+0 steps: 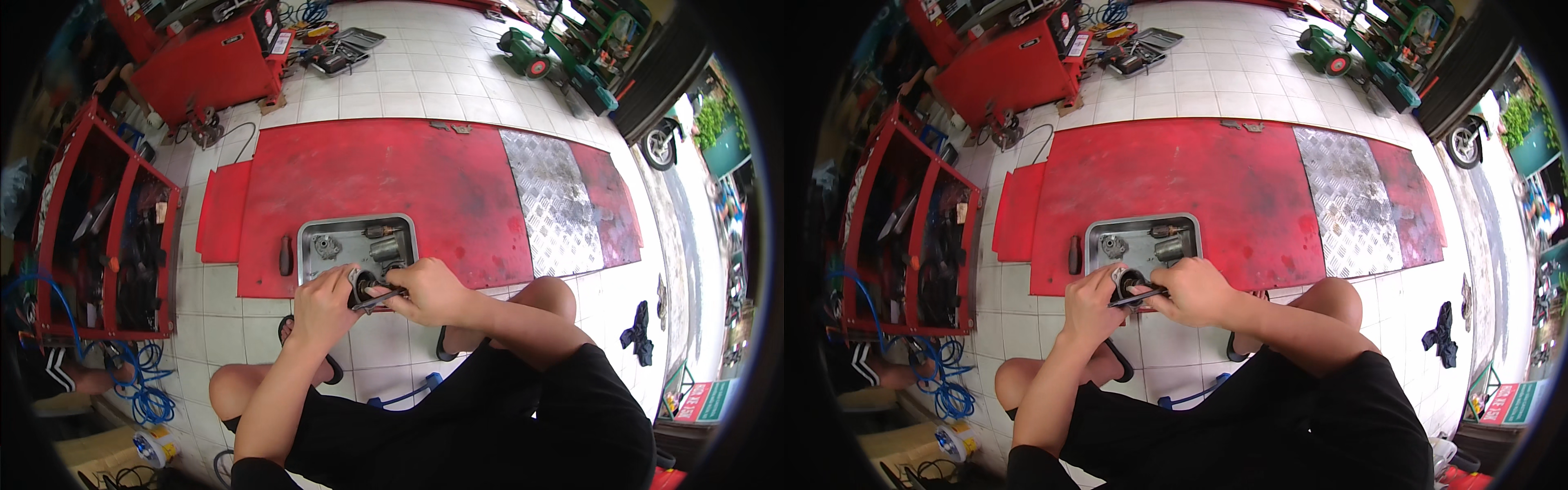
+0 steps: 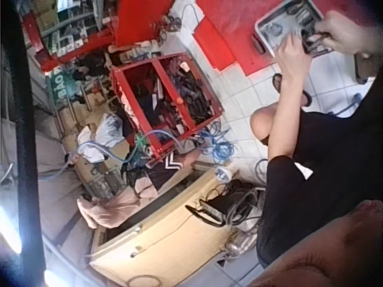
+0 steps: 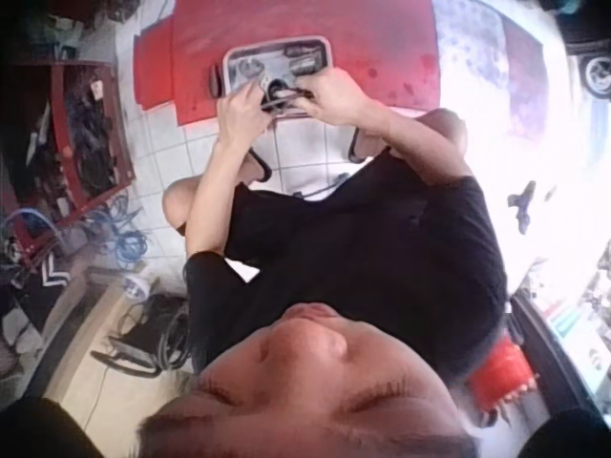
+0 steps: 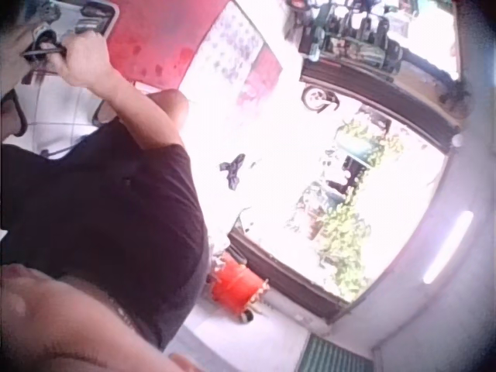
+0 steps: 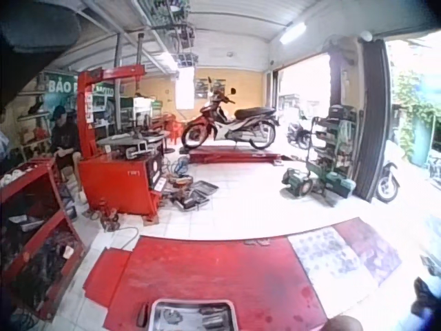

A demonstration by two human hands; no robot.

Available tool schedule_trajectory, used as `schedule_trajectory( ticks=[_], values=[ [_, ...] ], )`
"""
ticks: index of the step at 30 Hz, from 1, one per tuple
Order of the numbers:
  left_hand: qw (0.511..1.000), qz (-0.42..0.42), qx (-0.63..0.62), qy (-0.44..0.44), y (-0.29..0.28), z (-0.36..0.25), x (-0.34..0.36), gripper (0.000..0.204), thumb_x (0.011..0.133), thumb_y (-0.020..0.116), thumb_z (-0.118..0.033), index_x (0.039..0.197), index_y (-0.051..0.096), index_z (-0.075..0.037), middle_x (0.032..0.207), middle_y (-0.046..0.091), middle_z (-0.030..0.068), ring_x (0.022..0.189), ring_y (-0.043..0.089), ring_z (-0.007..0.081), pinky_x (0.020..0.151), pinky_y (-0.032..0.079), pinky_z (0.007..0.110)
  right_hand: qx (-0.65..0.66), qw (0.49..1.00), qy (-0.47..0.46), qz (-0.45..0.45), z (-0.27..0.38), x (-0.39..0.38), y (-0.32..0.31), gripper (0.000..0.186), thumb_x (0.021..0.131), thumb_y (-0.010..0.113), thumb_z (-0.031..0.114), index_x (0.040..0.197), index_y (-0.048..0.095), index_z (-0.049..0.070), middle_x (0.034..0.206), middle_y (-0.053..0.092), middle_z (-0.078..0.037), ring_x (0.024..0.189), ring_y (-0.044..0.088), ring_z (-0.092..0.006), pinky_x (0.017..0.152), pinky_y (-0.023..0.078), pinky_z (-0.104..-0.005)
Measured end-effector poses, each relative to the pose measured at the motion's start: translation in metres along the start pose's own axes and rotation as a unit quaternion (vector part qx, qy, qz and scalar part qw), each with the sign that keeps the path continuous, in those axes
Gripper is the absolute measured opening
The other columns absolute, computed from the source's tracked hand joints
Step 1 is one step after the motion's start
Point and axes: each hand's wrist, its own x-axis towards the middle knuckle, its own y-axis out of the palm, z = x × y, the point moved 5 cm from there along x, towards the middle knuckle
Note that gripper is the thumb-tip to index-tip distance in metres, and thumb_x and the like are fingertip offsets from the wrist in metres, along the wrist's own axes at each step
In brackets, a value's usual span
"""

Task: The person sits on a low stool in a workshop and uses a screwdriver to disassemble a cylindrical metal component. They remove internal parts and place them into a metal tray on the floor, then reassemble the component and inspect it.

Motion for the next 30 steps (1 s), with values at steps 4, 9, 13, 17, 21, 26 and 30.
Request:
schedule_trajectory(
  ticks=[4,9,13,17,21,26,30],
  values=[
    [0.999,-0.016,-0.037,-0.004,0.005,-0.002,0.001,0.051,0.056,0.088,-0.015,0.101,0.066,-0.004,0.093,0.071,0.0113,0.077,0.071,0.0287,0.064,0.057,0.036,0.052,0.999,0.003,-0.017,-0.001,-0.005,0.009,0.038,0.096,0.063,0.033,0.074,0.062,0.002,0.053,0.053,-0.019,0.052,0.056,-0.0408,0.051,0.045,-0.0481],
    [0.999,-0.019,-0.034,0.006,0.010,-0.004,-0.001,0.050,0.057,0.088,-0.016,0.101,0.066,-0.004,0.092,0.071,0.0113,0.078,0.071,0.0293,0.065,0.057,0.037,0.067,0.998,0.015,0.009,-0.003,-0.007,0.011,0.034,0.098,0.060,0.028,0.078,0.063,0.001,0.056,0.055,-0.020,0.055,0.057,-0.0422,0.054,0.045,-0.0501],
    [0.999,-0.034,-0.023,0.036,0.004,-0.002,0.001,0.046,0.061,0.085,-0.012,0.101,0.065,-0.003,0.092,0.071,0.0115,0.084,0.072,0.0295,0.070,0.059,0.037,0.105,0.994,-0.022,-0.018,0.003,-0.007,0.009,0.030,0.097,0.060,0.024,0.078,0.062,0.000,0.059,0.057,-0.021,0.058,0.058,-0.0427,0.055,0.045,-0.0503],
    [0.992,-0.092,0.000,0.089,-0.013,-0.005,0.015,0.045,0.062,0.082,-0.009,0.103,0.064,-0.001,0.093,0.071,0.0125,0.085,0.072,0.0309,0.073,0.059,0.037,0.104,0.989,-0.077,-0.078,0.010,-0.002,0.000,0.030,0.098,0.062,0.019,0.074,0.059,0.002,0.057,0.053,-0.016,0.051,0.055,-0.0375,0.048,0.043,-0.0456],
    [0.985,-0.129,0.003,0.116,-0.022,-0.006,0.021,0.043,0.062,0.080,-0.007,0.102,0.065,0.000,0.092,0.070,0.0129,0.085,0.072,0.0310,0.075,0.060,0.038,0.073,0.985,-0.114,-0.103,0.018,0.001,-0.008,0.030,0.096,0.063,0.017,0.071,0.057,0.003,0.055,0.051,-0.014,0.049,0.054,-0.0351,0.046,0.042,-0.0452],
    [0.984,-0.135,0.014,0.119,-0.027,-0.006,0.017,0.045,0.059,0.080,-0.008,0.101,0.066,-0.001,0.093,0.070,0.0117,0.087,0.071,0.0297,0.076,0.060,0.038,0.059,0.984,-0.132,-0.104,0.024,0.003,-0.010,0.031,0.096,0.062,0.017,0.069,0.055,0.004,0.054,0.051,-0.014,0.049,0.055,-0.0350,0.047,0.044,-0.0457],
    [0.984,-0.131,0.015,0.118,-0.031,-0.003,0.015,0.047,0.057,0.076,-0.006,0.103,0.066,-0.001,0.094,0.070,0.0109,0.089,0.071,0.0289,0.077,0.059,0.037,0.060,0.982,-0.142,-0.109,0.020,0.002,-0.006,0.032,0.095,0.064,0.014,0.067,0.052,0.004,0.051,0.047,-0.012,0.044,0.051,-0.0339,0.043,0.040,-0.0439]
  ],
)
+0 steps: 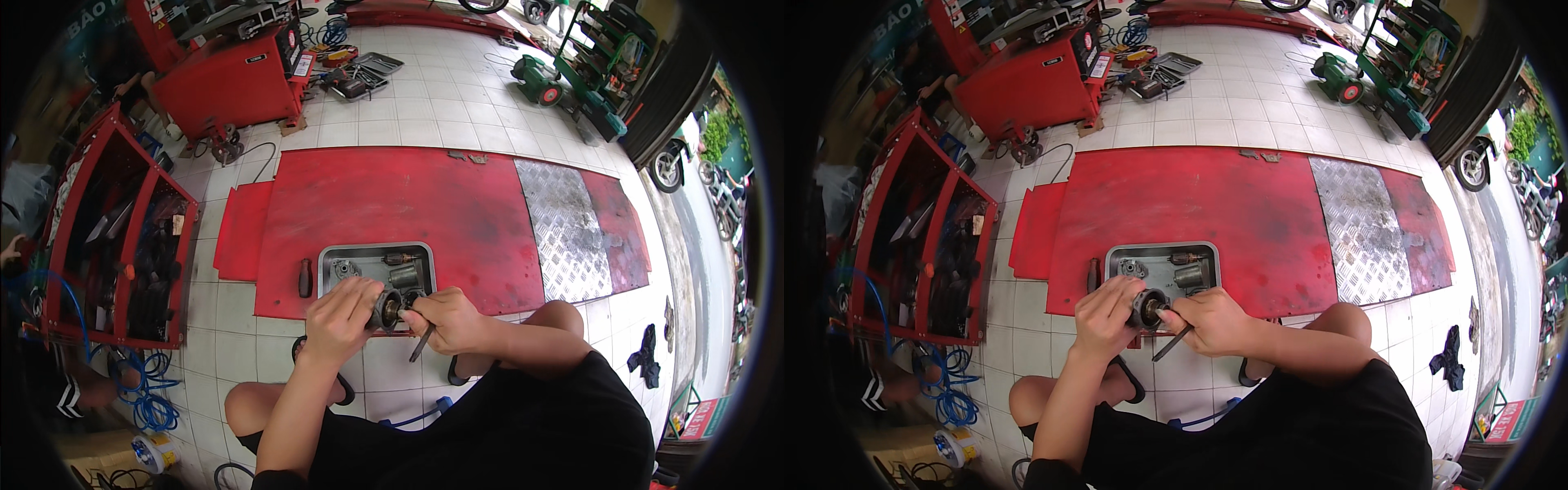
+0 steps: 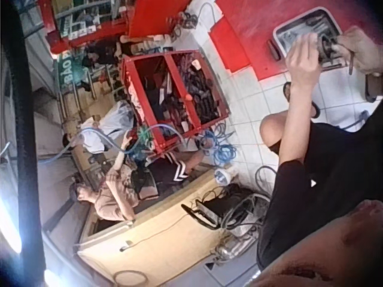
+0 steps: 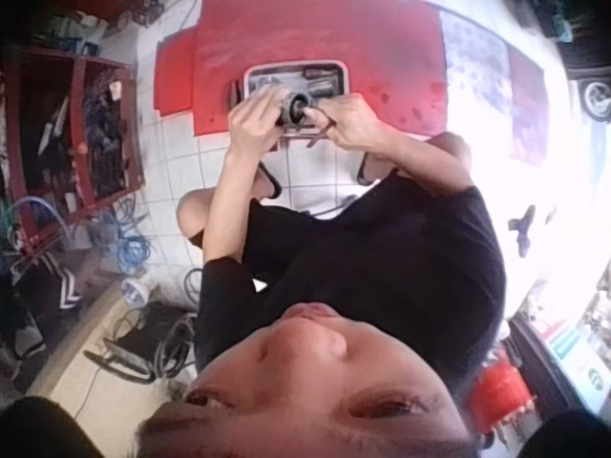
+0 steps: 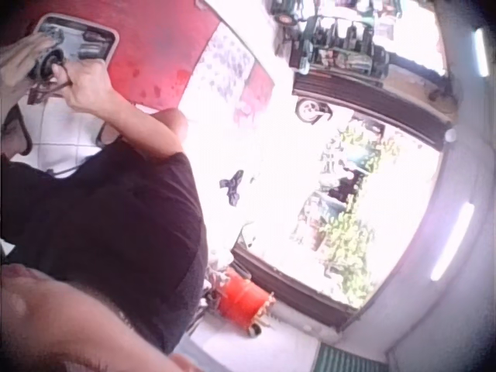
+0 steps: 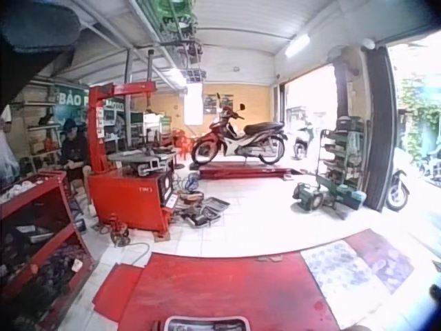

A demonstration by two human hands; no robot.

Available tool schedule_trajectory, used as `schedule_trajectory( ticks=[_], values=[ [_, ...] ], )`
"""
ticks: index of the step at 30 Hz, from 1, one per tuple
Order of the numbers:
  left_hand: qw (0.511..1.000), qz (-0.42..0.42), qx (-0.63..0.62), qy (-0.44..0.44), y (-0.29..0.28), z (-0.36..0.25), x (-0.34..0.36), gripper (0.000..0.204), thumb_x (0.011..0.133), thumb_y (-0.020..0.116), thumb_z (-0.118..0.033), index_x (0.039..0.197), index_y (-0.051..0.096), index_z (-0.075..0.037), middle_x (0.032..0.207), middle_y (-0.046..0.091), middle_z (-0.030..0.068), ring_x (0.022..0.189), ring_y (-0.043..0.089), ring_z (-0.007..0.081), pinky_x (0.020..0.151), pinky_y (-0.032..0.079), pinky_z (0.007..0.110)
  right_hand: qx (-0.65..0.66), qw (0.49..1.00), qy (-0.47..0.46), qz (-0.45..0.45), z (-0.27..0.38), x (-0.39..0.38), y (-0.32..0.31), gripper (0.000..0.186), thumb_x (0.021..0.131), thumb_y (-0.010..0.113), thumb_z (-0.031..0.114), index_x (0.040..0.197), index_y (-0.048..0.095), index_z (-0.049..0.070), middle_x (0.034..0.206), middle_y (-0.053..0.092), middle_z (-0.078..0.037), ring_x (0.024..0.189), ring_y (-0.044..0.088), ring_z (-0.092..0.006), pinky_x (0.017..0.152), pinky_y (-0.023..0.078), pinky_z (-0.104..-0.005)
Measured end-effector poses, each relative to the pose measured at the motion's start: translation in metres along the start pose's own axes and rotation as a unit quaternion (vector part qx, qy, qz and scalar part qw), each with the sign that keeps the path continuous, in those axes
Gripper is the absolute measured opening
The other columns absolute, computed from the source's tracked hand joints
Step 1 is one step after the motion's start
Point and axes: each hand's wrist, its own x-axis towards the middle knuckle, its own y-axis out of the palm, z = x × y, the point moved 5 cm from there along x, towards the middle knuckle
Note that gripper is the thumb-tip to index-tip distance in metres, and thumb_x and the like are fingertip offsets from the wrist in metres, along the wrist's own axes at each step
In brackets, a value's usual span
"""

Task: The person sits on a low stool in a workshop and uses a screwdriver to disassemble a cylindrical metal component. They remove internal parts and place them into a metal tray on the floor, then reassemble the component and inspect it.

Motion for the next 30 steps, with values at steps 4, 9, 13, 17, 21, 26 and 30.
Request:
schedule_trajectory(
  ticks=[4,9,13,17,21,26,30],
  values=[
    [1.000,0.016,0.012,-0.006,-0.002,0.001,-0.004,0.048,0.057,0.075,-0.004,0.105,0.067,-0.001,0.095,0.071,0.0117,0.091,0.071,0.0287,0.079,0.059,0.038,0.007,1.000,-0.012,-0.003,0.003,0.001,-0.001,0.033,0.095,0.064,0.014,0.066,0.050,0.005,0.051,0.046,-0.012,0.044,0.051,-0.0346,0.043,0.039,-0.0446],
    [1.000,0.016,0.012,-0.020,0.002,-0.001,-0.006,0.053,0.054,0.080,-0.008,0.105,0.067,-0.003,0.096,0.071,0.0108,0.092,0.071,0.0288,0.080,0.059,0.038,0.000,1.000,0.005,0.000,-0.002,-0.003,0.001,0.033,0.096,0.062,0.015,0.068,0.051,0.005,0.053,0.046,-0.013,0.046,0.052,-0.0359,0.045,0.040,-0.0459],
    [0.999,0.015,0.013,-0.035,0.002,0.000,-0.008,0.052,0.054,0.083,-0.012,0.103,0.067,-0.005,0.095,0.071,0.0098,0.091,0.071,0.0279,0.076,0.059,0.036,0.011,0.998,0.042,0.041,-0.007,-0.004,0.006,0.037,0.101,0.056,0.023,0.072,0.054,0.002,0.056,0.051,-0.020,0.052,0.055,-0.0415,0.051,0.042,-0.0492],
    [0.999,0.011,0.004,-0.052,0.003,-0.003,-0.012,0.046,0.056,0.083,-0.007,0.099,0.066,-0.004,0.092,0.071,0.0102,0.086,0.072,0.0276,0.070,0.059,0.036,0.027,0.996,0.068,0.060,-0.013,-0.008,0.009,0.037,0.103,0.054,0.025,0.075,0.057,0.001,0.059,0.053,-0.021,0.056,0.056,-0.0431,0.053,0.043,-0.0493],
    [0.994,0.064,0.020,-0.087,0.009,0.006,-0.019,0.053,0.058,0.085,-0.014,0.107,0.067,-0.004,0.098,0.072,0.0094,0.090,0.072,0.0259,0.074,0.059,0.036,0.047,0.987,0.128,0.085,-0.025,-0.003,0.011,0.039,0.103,0.054,0.028,0.077,0.059,-0.001,0.060,0.052,-0.022,0.056,0.052,-0.0399,0.055,0.042,-0.0453],
    [0.957,0.220,0.031,-0.185,0.028,0.017,-0.042,0.059,0.066,0.086,-0.026,0.115,0.065,-0.002,0.102,0.072,0.0102,0.093,0.072,0.0251,0.074,0.059,0.037,0.050,0.959,0.252,0.121,-0.058,-0.014,0.035,0.046,0.101,0.055,0.034,0.076,0.061,-0.005,0.059,0.049,-0.020,0.053,0.049,-0.0292,0.055,0.042,-0.0415],
    [0.959,0.205,0.012,-0.195,0.033,0.012,-0.044,0.058,0.068,0.084,-0.026,0.117,0.064,-0.001,0.100,0.071,0.0114,0.087,0.072,0.0267,0.071,0.058,0.039,0.058,0.956,0.262,0.115,-0.047,-0.013,0.034,0.047,0.100,0.055,0.035,0.077,0.062,-0.005,0.058,0.050,-0.019,0.051,0.050,-0.0267,0.054,0.044,-0.0403]
  ],
)
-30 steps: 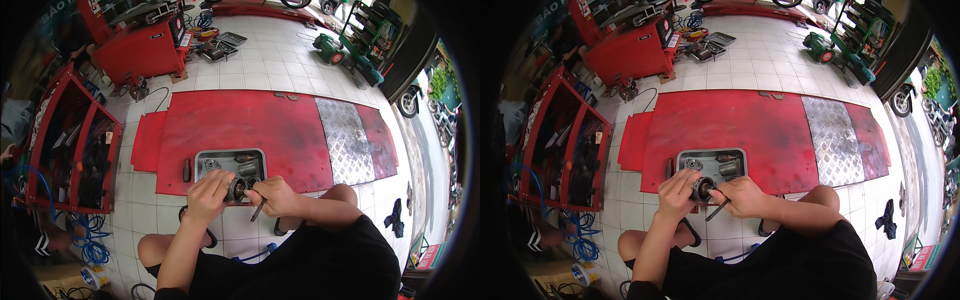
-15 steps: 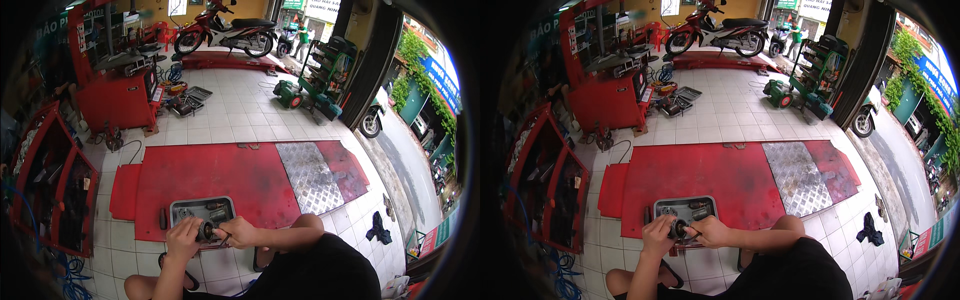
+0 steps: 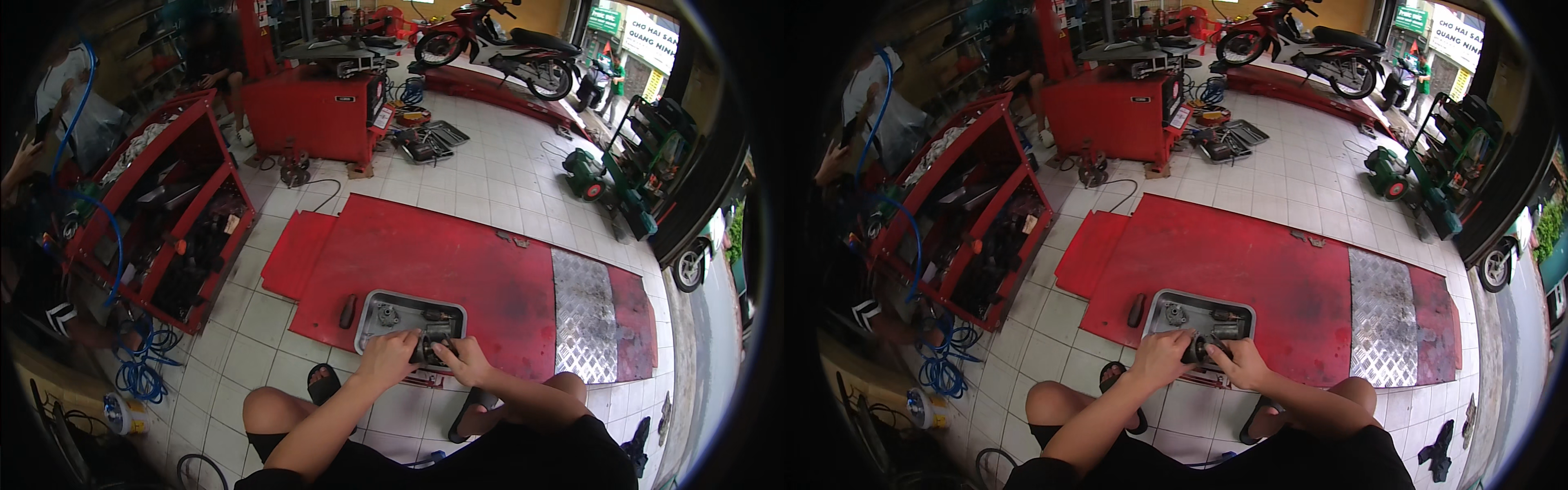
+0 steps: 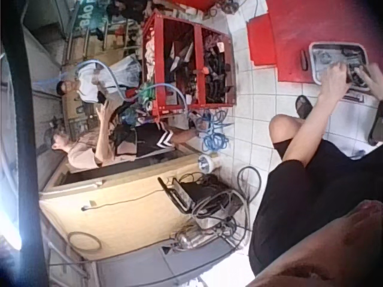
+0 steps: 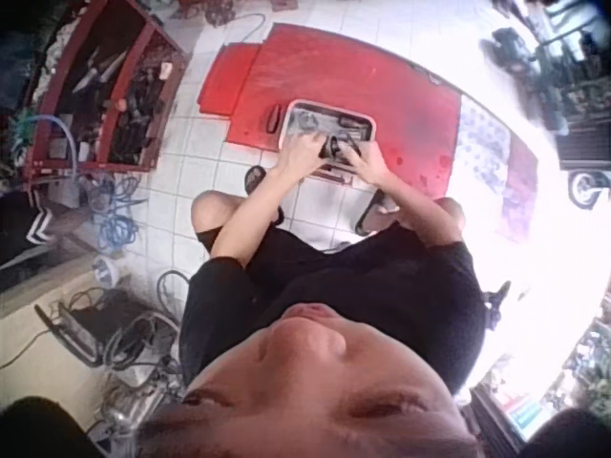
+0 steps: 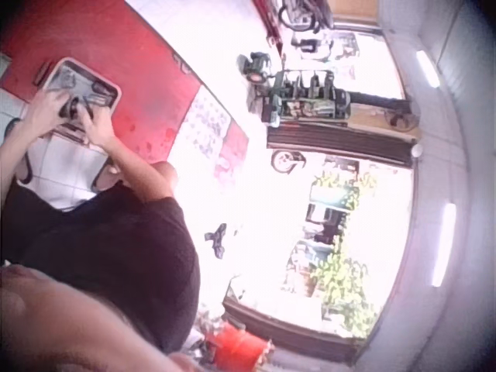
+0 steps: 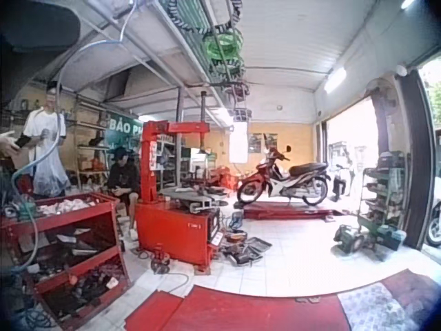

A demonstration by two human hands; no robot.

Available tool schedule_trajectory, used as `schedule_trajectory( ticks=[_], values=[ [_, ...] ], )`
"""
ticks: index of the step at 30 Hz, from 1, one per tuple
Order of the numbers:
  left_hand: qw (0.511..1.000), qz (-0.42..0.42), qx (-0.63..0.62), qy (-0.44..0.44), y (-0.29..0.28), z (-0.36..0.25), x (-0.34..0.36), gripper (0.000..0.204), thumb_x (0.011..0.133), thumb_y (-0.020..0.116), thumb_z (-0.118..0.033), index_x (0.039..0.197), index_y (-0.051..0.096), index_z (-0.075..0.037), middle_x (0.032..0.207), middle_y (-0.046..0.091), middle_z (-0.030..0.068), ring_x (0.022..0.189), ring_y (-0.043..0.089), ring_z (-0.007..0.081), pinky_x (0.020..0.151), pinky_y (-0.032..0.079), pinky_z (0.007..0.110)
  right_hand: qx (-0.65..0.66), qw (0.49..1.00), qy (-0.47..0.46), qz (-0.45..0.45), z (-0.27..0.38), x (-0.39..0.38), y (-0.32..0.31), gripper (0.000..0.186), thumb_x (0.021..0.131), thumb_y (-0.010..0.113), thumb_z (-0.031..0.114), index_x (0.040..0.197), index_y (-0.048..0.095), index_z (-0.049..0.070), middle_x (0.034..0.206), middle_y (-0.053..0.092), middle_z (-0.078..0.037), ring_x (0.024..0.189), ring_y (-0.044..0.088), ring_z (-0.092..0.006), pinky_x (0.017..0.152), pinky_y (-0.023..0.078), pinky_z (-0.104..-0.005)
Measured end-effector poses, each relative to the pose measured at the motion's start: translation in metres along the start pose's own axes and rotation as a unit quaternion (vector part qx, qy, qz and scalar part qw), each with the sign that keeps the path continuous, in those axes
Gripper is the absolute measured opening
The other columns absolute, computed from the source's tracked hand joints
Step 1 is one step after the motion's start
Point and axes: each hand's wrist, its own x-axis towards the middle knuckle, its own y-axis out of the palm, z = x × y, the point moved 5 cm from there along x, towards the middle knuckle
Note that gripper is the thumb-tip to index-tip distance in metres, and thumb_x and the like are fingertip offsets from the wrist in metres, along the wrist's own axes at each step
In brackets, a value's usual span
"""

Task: The person sits on a low stool in a workshop and uses a screwdriver to disassemble a cylindrical metal component. They remove internal parts and place them into a metal tray on the floor, then reassemble the component and inspect it.

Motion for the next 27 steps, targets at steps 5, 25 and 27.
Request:
schedule_trajectory(
  ticks=[5,25,27],
  values=[
    [0.999,0.000,-0.039,-0.019,0.000,-0.002,-0.001,0.059,0.066,0.084,-0.025,0.116,0.064,0.000,0.103,0.071,0.0132,0.087,0.071,0.0299,0.072,0.057,0.040,0.034,0.998,-0.002,-0.045,0.005,-0.004,-0.004,0.043,0.101,0.055,0.029,0.071,0.057,-0.003,0.056,0.043,-0.015,0.052,0.040,-0.0174,0.052,0.040,-0.0369],
    [0.989,-0.025,-0.083,0.117,-0.055,-0.046,-0.014,0.071,0.058,0.086,-0.024,0.118,0.059,0.001,0.101,0.068,0.0099,0.093,0.069,0.0258,0.074,0.057,0.037,0.033,0.971,-0.221,-0.084,0.015,-0.058,-0.027,0.027,0.091,0.059,0.005,0.065,0.052,0.003,0.053,0.043,-0.005,0.038,0.036,-0.0224,0.042,0.026,-0.0365],
    [0.987,-0.027,-0.092,0.130,-0.057,-0.048,-0.015,0.072,0.056,0.086,-0.024,0.117,0.059,0.001,0.098,0.067,0.0093,0.091,0.069,0.0253,0.073,0.057,0.037,0.023,0.966,-0.236,-0.099,0.023,-0.063,-0.029,0.026,0.090,0.059,0.004,0.065,0.052,0.004,0.053,0.044,-0.006,0.037,0.036,-0.0233,0.041,0.026,-0.0370]
  ],
)
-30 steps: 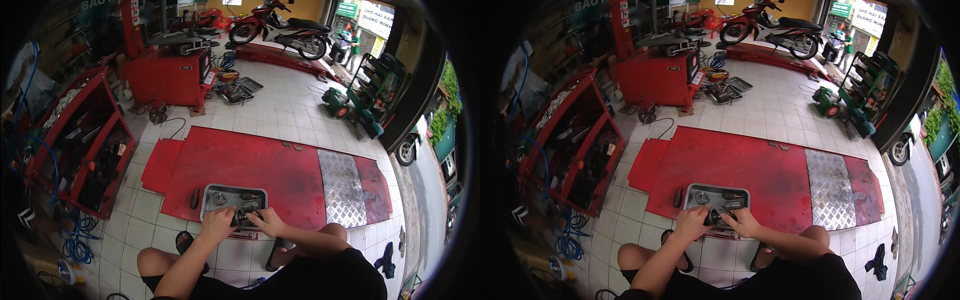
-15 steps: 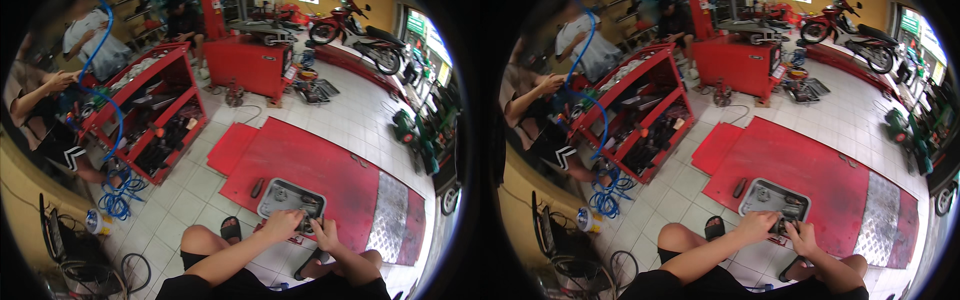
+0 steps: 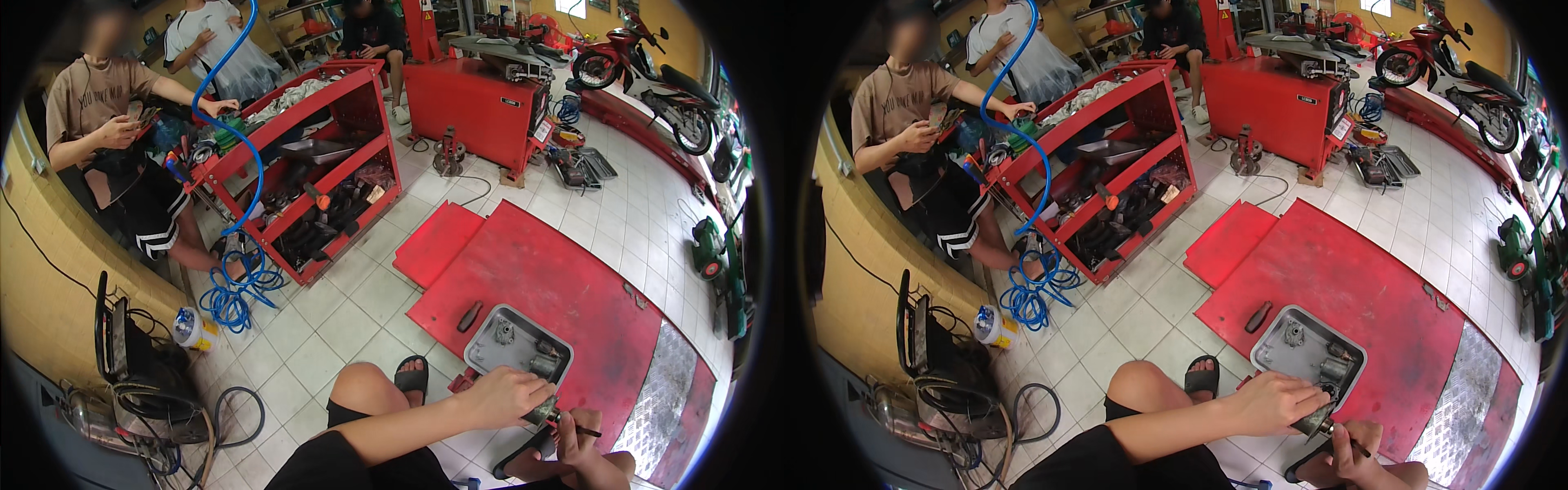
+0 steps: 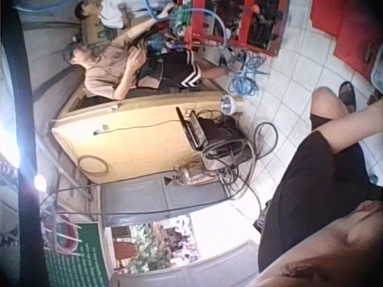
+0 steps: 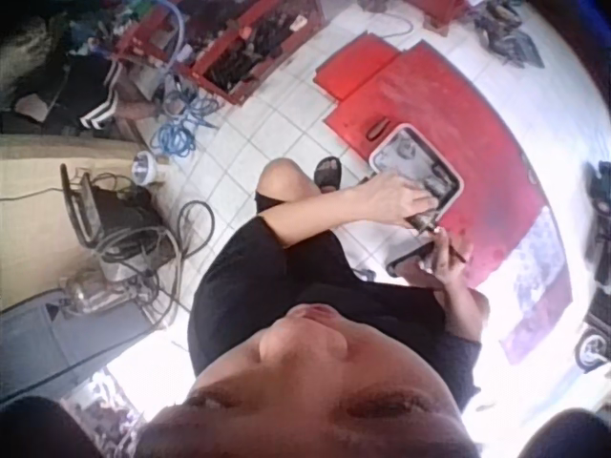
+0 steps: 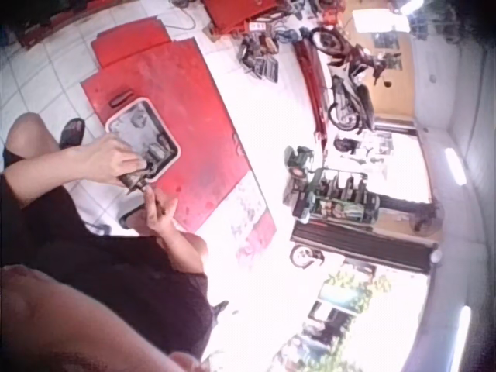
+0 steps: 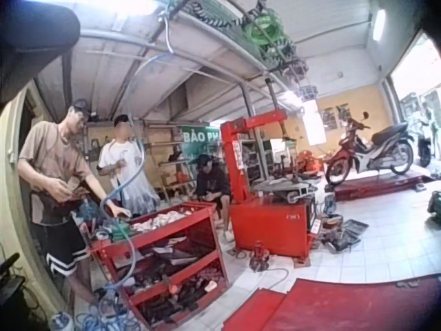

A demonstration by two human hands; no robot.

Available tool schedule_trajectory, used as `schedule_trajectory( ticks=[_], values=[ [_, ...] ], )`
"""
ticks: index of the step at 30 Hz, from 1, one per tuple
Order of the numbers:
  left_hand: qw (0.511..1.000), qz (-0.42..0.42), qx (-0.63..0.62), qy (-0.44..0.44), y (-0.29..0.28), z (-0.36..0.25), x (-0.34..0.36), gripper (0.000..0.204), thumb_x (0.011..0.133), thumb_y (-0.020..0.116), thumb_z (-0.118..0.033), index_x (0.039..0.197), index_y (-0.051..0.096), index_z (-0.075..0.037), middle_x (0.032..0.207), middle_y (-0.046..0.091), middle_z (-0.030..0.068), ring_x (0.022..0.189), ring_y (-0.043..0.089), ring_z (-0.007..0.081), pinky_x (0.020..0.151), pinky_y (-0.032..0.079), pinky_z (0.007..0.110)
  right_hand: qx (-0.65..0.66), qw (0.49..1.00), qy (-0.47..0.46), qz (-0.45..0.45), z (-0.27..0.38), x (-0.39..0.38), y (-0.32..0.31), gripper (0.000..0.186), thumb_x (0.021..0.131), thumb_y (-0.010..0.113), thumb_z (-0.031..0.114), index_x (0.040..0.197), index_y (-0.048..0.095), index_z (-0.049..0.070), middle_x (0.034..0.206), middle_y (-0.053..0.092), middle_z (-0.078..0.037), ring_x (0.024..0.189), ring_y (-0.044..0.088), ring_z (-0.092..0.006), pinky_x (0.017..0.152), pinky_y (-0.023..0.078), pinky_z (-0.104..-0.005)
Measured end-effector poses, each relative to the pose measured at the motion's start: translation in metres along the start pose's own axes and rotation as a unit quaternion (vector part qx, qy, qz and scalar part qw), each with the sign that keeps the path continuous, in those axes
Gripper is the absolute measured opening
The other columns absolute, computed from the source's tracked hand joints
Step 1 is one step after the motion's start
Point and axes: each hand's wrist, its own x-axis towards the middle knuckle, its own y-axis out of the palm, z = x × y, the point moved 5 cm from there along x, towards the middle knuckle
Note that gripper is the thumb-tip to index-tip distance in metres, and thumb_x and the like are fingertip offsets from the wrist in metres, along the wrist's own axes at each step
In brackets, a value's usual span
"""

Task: The person sits on a low stool in a workshop and uses a screwdriver to disassemble a cylindrical metal component. They remove internal parts and place them into a metal tray on the floor, then reassemble the component and inspect it.

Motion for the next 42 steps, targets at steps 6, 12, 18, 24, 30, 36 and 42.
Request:
schedule_trajectory(
  ticks=[6,12,18,24,30,36,42],
  values=[
    [0.999,0.038,-0.021,-0.029,-0.001,-0.003,-0.012,0.072,0.055,0.087,-0.023,0.117,0.059,0.000,0.096,0.067,0.0092,0.087,0.069,0.0260,0.070,0.056,0.037,0.009,0.997,-0.019,0.072,0.033,0.013,0.009,0.038,0.102,0.045,0.011,0.065,0.048,0.001,0.052,0.048,-0.007,0.038,0.042,-0.0171,0.038,0.029,-0.0308],
    [0.981,0.130,0.055,-0.132,-0.001,0.039,-0.016,0.063,0.065,0.082,-0.033,0.117,0.062,-0.003,0.096,0.070,0.0123,0.086,0.070,0.0309,0.071,0.056,0.042,0.239,0.946,0.212,0.054,-0.014,0.012,-0.008,0.046,0.102,0.049,0.024,0.060,0.049,0.004,0.050,0.050,-0.003,0.042,0.043,-0.0116,0.041,0.029,-0.0290],
    [0.979,-0.054,-0.035,-0.194,-0.037,0.063,-0.032,0.046,0.058,0.088,-0.023,0.094,0.071,0.000,0.072,0.068,0.0149,0.066,0.069,0.0322,0.060,0.055,0.037,0.252,0.865,0.358,0.244,-0.029,0.037,0.027,0.040,0.105,0.050,0.038,0.085,0.058,0.004,0.062,0.043,0.005,0.055,0.037,-0.0056,0.049,0.030,-0.0262],
    [0.927,-0.120,-0.243,-0.258,-0.036,0.069,-0.025,0.036,0.065,0.090,-0.015,0.090,0.072,0.003,0.078,0.072,0.0061,0.073,0.069,0.0116,0.070,0.055,0.028,0.540,0.719,0.420,0.122,-0.049,0.035,0.018,0.065,0.104,0.033,0.057,0.119,0.052,-0.004,0.069,0.034,0.003,0.057,0.029,-0.0092,0.053,0.027,-0.0260],
    [0.845,-0.167,-0.435,-0.262,-0.026,0.080,-0.034,0.025,0.068,0.085,-0.005,0.089,0.072,0.002,0.086,0.072,0.0050,0.079,0.067,0.0109,0.077,0.053,0.027,0.691,0.618,0.342,0.157,-0.033,0.039,0.017,0.101,0.095,0.012,0.077,0.145,0.039,-0.007,0.071,0.036,-0.001,0.058,0.028,-0.0124,0.056,0.028,-0.0278],
    [0.839,-0.162,-0.456,-0.248,-0.024,0.079,-0.028,0.032,0.069,0.082,-0.008,0.093,0.067,0.005,0.086,0.070,0.0099,0.079,0.067,0.0171,0.075,0.056,0.032,0.692,0.627,0.301,0.194,-0.025,0.033,0.016,0.107,0.092,0.010,0.081,0.145,0.040,-0.007,0.071,0.040,-0.001,0.058,0.028,-0.0121,0.056,0.026,-0.0270],
    [0.840,-0.132,-0.478,-0.220,-0.021,0.070,-0.018,0.032,0.066,0.086,-0.007,0.092,0.070,0.003,0.087,0.072,0.0075,0.079,0.068,0.0130,0.076,0.057,0.029,0.637,0.687,0.268,0.225,-0.019,0.033,0.016,0.109,0.091,0.008,0.082,0.145,0.040,-0.008,0.071,0.039,0.001,0.062,0.029,-0.0120,0.059,0.027,-0.0273]
  ],
)
